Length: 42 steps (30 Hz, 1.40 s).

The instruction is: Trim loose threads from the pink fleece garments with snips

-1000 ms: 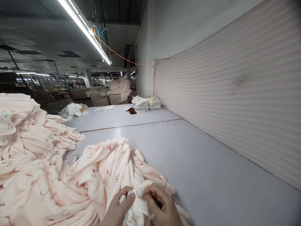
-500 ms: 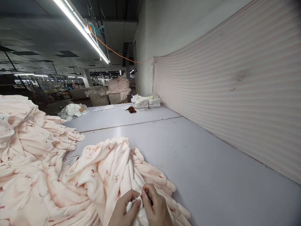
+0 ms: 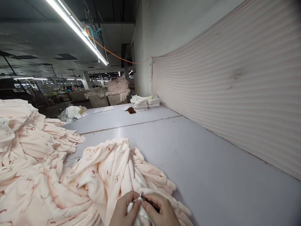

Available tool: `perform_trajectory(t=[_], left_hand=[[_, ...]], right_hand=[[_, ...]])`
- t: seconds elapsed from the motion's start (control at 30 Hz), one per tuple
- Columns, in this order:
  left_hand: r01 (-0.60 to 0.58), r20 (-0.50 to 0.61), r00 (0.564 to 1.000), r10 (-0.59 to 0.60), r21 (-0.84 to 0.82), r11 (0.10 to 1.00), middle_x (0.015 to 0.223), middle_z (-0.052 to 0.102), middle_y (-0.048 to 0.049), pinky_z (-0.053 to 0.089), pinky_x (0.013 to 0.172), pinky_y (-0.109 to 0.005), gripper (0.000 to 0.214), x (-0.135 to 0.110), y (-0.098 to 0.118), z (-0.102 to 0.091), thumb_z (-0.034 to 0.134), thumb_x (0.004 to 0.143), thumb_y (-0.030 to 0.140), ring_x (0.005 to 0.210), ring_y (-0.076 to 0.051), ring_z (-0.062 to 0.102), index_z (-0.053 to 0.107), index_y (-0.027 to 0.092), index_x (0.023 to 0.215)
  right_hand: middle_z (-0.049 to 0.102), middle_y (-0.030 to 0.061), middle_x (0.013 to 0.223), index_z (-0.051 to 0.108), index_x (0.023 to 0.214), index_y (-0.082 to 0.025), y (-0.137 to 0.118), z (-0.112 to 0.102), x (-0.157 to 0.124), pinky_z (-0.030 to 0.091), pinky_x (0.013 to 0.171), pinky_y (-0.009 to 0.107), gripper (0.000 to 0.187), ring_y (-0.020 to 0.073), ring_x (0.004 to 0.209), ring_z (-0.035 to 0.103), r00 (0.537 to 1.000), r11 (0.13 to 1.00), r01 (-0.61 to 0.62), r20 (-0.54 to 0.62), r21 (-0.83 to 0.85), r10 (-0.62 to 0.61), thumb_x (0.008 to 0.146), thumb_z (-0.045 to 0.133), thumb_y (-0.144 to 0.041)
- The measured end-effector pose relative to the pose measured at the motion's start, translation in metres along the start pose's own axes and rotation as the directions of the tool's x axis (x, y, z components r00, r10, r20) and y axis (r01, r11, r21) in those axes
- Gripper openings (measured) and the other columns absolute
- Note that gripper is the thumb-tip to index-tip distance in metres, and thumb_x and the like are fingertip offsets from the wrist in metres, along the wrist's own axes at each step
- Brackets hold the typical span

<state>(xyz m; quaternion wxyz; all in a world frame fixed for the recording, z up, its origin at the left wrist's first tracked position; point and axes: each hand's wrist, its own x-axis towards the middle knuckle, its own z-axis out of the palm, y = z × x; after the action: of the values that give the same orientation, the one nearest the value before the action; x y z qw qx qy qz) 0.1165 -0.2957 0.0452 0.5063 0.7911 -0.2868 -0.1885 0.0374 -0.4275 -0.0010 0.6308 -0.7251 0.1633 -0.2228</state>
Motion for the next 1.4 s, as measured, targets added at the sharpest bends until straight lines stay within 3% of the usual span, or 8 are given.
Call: perform_trajectory(t=[0.3,0.53,0.63,0.73,0.93,1.07,1.3,1.4], left_hand=[[0.035,0.049,0.998,-0.040,0.083,0.996,0.077,0.066,-0.0038,0.045,0.075,-0.029,0.034,0.003,-0.002,-0.006,0.051,0.086,0.047,0.080,-0.023,0.060,0.064,0.016,0.080],[0.134,0.132,0.980,-0.149,0.112,0.985,0.080,0.067,-0.0039,0.045,0.079,-0.030,0.031,0.006,0.014,-0.010,0.054,0.084,0.043,0.083,-0.023,0.061,0.066,0.015,0.082],[0.134,0.149,0.977,-0.152,0.128,0.983,0.083,0.070,-0.0052,0.046,0.080,-0.030,0.032,0.007,0.020,-0.008,0.053,0.085,0.043,0.085,-0.024,0.063,0.068,0.015,0.084],[0.108,0.128,0.984,-0.125,0.130,0.986,0.089,0.072,-0.0067,0.045,0.085,-0.031,0.031,0.008,0.018,-0.008,0.053,0.084,0.043,0.090,-0.025,0.064,0.070,0.017,0.088],[0.115,0.023,0.993,-0.113,-0.060,0.992,0.086,0.073,-0.0024,0.047,0.080,-0.030,0.031,0.003,0.006,-0.009,0.054,0.083,0.046,0.088,-0.025,0.064,0.069,0.019,0.085],[0.103,-0.023,0.994,-0.104,-0.016,0.995,0.089,0.075,-0.0037,0.047,0.085,-0.032,0.030,0.001,0.003,-0.006,0.056,0.082,0.045,0.092,-0.026,0.065,0.070,0.020,0.088],[0.107,0.089,0.990,-0.114,0.075,0.991,0.096,0.074,-0.0063,0.047,0.088,-0.032,0.027,0.001,0.003,-0.015,0.055,0.084,0.038,0.096,-0.026,0.065,0.071,0.018,0.092],[0.112,0.077,0.990,-0.121,0.102,0.988,0.095,0.074,-0.0064,0.047,0.089,-0.033,0.026,0.000,0.003,-0.013,0.055,0.083,0.037,0.097,-0.027,0.064,0.071,0.018,0.092]], right_hand=[[0.077,0.0045,0.081,0.077,0.082,-0.023,-0.019,-0.009,0.006,0.053,0.068,0.030,0.018,0.0246,0.077,0.070,0.991,1.000,-0.017,0.135,0.014,0.015,0.079,0.062,-0.032],[0.064,0.0003,0.056,0.070,0.062,-0.015,-0.009,-0.010,0.012,0.044,0.059,0.025,0.028,0.0178,0.062,0.060,0.947,0.969,-0.219,0.263,0.112,0.184,0.081,0.058,-0.031],[0.069,0.0023,0.074,0.071,0.086,-0.015,-0.002,-0.008,0.012,0.047,0.067,0.026,0.024,0.0196,0.074,0.062,0.952,0.937,-0.250,0.240,0.242,0.192,0.078,0.065,-0.037],[0.069,0.0037,0.088,0.066,0.106,-0.018,-0.004,-0.009,0.012,0.050,0.074,0.029,0.038,0.0217,0.084,0.063,0.968,0.932,-0.215,0.192,0.291,0.163,0.074,0.071,-0.038],[0.072,0.0071,0.088,0.073,0.091,-0.020,-0.013,-0.017,0.004,0.051,0.078,0.033,0.022,0.0260,0.087,0.065,0.978,0.996,-0.070,0.202,0.056,0.058,0.081,0.062,-0.037],[0.075,0.0070,0.087,0.077,0.089,-0.023,-0.012,-0.014,0.001,0.052,0.078,0.034,0.021,0.0267,0.085,0.067,0.982,0.996,-0.037,0.182,-0.081,0.051,0.079,0.061,-0.032],[0.076,0.0074,0.087,0.077,0.088,-0.018,-0.007,-0.009,0.007,0.050,0.073,0.032,0.022,0.0270,0.085,0.068,0.963,0.985,-0.159,0.230,0.060,0.141,0.077,0.063,-0.032],[0.074,0.0035,0.073,0.076,0.074,-0.018,-0.003,-0.007,0.007,0.047,0.067,0.028,0.017,0.0229,0.076,0.065,0.944,0.967,-0.228,0.269,0.117,0.190,0.076,0.065,-0.031]])
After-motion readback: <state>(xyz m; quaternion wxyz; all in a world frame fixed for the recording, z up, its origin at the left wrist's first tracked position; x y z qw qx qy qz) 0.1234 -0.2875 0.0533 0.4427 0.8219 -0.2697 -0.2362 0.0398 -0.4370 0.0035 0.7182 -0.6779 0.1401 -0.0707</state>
